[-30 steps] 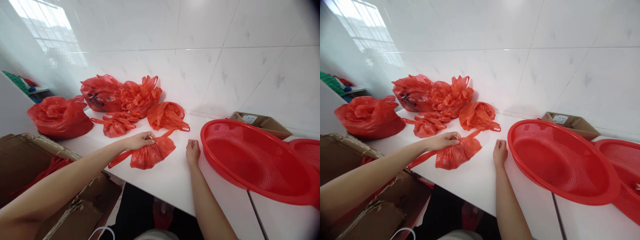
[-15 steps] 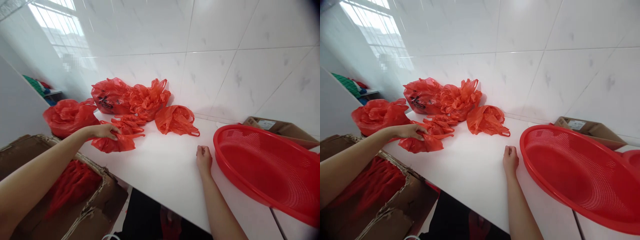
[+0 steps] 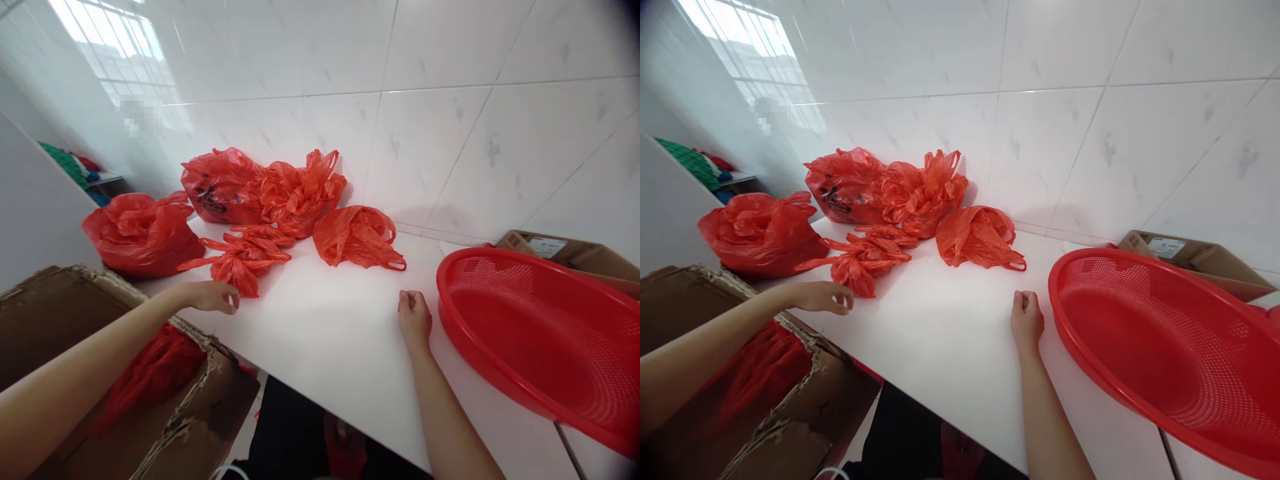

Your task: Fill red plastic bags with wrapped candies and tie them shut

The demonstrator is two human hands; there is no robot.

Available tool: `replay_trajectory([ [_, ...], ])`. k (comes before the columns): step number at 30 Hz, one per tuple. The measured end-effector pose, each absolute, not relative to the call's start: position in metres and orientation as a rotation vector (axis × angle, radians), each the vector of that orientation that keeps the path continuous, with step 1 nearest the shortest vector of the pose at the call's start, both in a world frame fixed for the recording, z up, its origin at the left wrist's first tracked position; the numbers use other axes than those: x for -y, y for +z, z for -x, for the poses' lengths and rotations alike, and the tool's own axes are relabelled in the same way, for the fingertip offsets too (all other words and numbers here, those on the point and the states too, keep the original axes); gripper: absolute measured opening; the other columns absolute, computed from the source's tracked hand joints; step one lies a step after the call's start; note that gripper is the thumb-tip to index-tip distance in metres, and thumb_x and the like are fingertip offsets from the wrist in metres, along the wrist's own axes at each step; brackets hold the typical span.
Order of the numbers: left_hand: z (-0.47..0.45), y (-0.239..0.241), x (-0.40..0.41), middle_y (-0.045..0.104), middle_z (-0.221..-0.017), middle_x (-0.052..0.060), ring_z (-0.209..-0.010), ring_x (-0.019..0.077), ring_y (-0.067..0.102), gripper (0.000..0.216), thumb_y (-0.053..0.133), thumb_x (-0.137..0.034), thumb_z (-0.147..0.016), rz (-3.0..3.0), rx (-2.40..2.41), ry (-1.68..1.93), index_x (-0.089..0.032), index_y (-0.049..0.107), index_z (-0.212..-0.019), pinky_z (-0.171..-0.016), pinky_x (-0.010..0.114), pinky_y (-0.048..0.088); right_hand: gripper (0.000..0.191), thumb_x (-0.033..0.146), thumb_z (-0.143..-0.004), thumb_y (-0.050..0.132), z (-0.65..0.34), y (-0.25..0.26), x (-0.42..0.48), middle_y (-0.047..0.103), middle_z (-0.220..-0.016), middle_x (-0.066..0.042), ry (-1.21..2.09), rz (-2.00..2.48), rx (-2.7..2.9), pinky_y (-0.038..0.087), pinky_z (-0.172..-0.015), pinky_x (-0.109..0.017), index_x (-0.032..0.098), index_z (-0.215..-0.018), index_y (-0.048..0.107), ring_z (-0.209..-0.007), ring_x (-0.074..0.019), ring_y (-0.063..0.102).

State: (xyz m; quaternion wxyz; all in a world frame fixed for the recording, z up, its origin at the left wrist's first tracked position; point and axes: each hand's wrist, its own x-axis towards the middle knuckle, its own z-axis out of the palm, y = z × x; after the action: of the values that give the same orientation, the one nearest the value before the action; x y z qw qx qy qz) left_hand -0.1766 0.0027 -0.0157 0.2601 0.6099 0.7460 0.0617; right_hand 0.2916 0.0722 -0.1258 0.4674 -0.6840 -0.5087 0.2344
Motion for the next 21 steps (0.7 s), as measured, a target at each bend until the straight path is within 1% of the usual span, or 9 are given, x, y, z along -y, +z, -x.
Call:
replay_trajectory([
  [4, 0.166, -0.036, -0.019, 0.068, -0.099, 0.006, -0.088, 0.0178, 0.065, 0.022, 0.061, -0.032, -0.091, -1.538, -2.008, 0.077, -0.013, 0.065, -0.100, -0.079, 0.037, 0.055, 0.033, 0.055, -0.083, 0.045, -0.294, -0.125, -0.070, 0.068, -0.081, -0.004, 0.589, 1.662, 1.251, 0.035, -0.063, -0.029, 0.023, -0.082, 0.052, -0.069, -0.0194, 0.055],
  [8, 0.165, -0.034, -0.043, 0.067, -0.104, 0.007, -0.091, 0.0188, 0.065, 0.023, 0.059, -0.033, -0.092, -1.494, -2.044, 0.031, -0.014, 0.065, -0.104, -0.081, 0.038, 0.055, 0.034, 0.056, -0.082, 0.045, -0.293, -0.121, -0.073, 0.066, -0.078, -0.004, 0.607, 1.613, 1.251, 0.037, -0.064, -0.030, 0.023, -0.081, 0.050, -0.068, -0.0195, 0.054],
  [10, 0.163, -0.029, -0.045, 0.068, -0.098, 0.005, -0.088, 0.0183, 0.066, 0.023, 0.061, -0.033, -0.091, -1.528, -2.004, -0.025, -0.012, 0.065, -0.097, -0.081, 0.038, 0.055, 0.035, 0.056, -0.082, 0.044, -0.288, -0.118, -0.071, 0.064, -0.074, -0.004, 0.620, 1.580, 1.257, 0.038, -0.064, -0.030, 0.022, -0.080, 0.050, -0.066, -0.0193, 0.054],
  [12, 0.156, -0.022, -0.041, 0.070, -0.086, 0.003, -0.084, 0.0182, 0.067, 0.019, 0.068, -0.031, -0.084, -1.592, -1.931, -0.090, -0.012, 0.068, -0.083, -0.081, 0.037, 0.053, 0.035, 0.056, -0.083, 0.044, -0.279, -0.113, -0.058, 0.062, -0.069, -0.003, 0.661, 1.526, 1.291, 0.041, -0.062, -0.030, 0.022, -0.078, 0.051, -0.064, -0.0184, 0.054],
  [14, 0.146, -0.016, -0.034, 0.073, -0.076, 0.002, -0.083, 0.0217, 0.068, 0.015, 0.079, -0.028, -0.069, -1.672, -1.847, -0.142, -0.015, 0.071, -0.069, -0.083, 0.035, 0.050, 0.036, 0.055, -0.084, 0.045, -0.271, -0.101, -0.033, 0.061, -0.066, -0.002, 0.736, 1.448, 1.368, 0.044, -0.059, -0.028, 0.021, -0.076, 0.054, -0.061, -0.0165, 0.055],
  [15, 0.140, -0.013, -0.030, 0.074, -0.077, 0.002, -0.087, 0.0251, 0.068, 0.015, 0.081, -0.030, -0.061, -1.710, -1.814, -0.157, -0.018, 0.073, -0.067, -0.084, 0.035, 0.049, 0.035, 0.054, -0.085, 0.047, -0.271, -0.092, -0.017, 0.062, -0.066, -0.001, 0.771, 1.400, 1.424, 0.044, -0.057, -0.027, 0.021, -0.077, 0.057, -0.060, -0.0155, 0.055],
  [16, 0.132, -0.009, -0.027, 0.075, -0.083, 0.003, -0.090, 0.0276, 0.068, 0.017, 0.080, -0.035, -0.060, -1.744, -1.785, -0.173, -0.021, 0.075, -0.069, -0.086, 0.036, 0.049, 0.033, 0.052, -0.085, 0.051, -0.274, -0.079, 0.001, 0.064, -0.069, -0.001, 0.805, 1.336, 1.499, 0.045, -0.056, -0.026, 0.021, -0.079, 0.061, -0.061, -0.0150, 0.057],
  [18, 0.114, -0.001, -0.021, 0.076, -0.098, 0.004, -0.098, 0.0288, 0.067, 0.028, 0.071, -0.048, -0.067, -1.780, -1.722, -0.196, -0.028, 0.078, -0.084, -0.088, 0.036, 0.048, 0.030, 0.049, -0.088, 0.050, -0.296, -0.047, 0.035, 0.068, -0.085, -0.005, 0.737, 1.120, 1.732, 0.048, -0.060, -0.026, 0.022, -0.090, 0.065, -0.073, -0.0162, 0.062],
  [21, 0.078, 0.014, -0.016, 0.070, -0.119, -0.001, -0.111, 0.0245, 0.063, 0.044, 0.059, -0.063, -0.074, -1.743, -1.615, -0.229, -0.038, 0.073, -0.108, -0.094, 0.031, 0.045, 0.020, 0.039, -0.090, 0.055, -0.381, 0.005, 0.078, 0.068, -0.108, -0.005, 0.255, 1.282, 1.661, 0.052, -0.080, -0.031, 0.028, -0.100, 0.067, -0.094, -0.0182, 0.065],
])
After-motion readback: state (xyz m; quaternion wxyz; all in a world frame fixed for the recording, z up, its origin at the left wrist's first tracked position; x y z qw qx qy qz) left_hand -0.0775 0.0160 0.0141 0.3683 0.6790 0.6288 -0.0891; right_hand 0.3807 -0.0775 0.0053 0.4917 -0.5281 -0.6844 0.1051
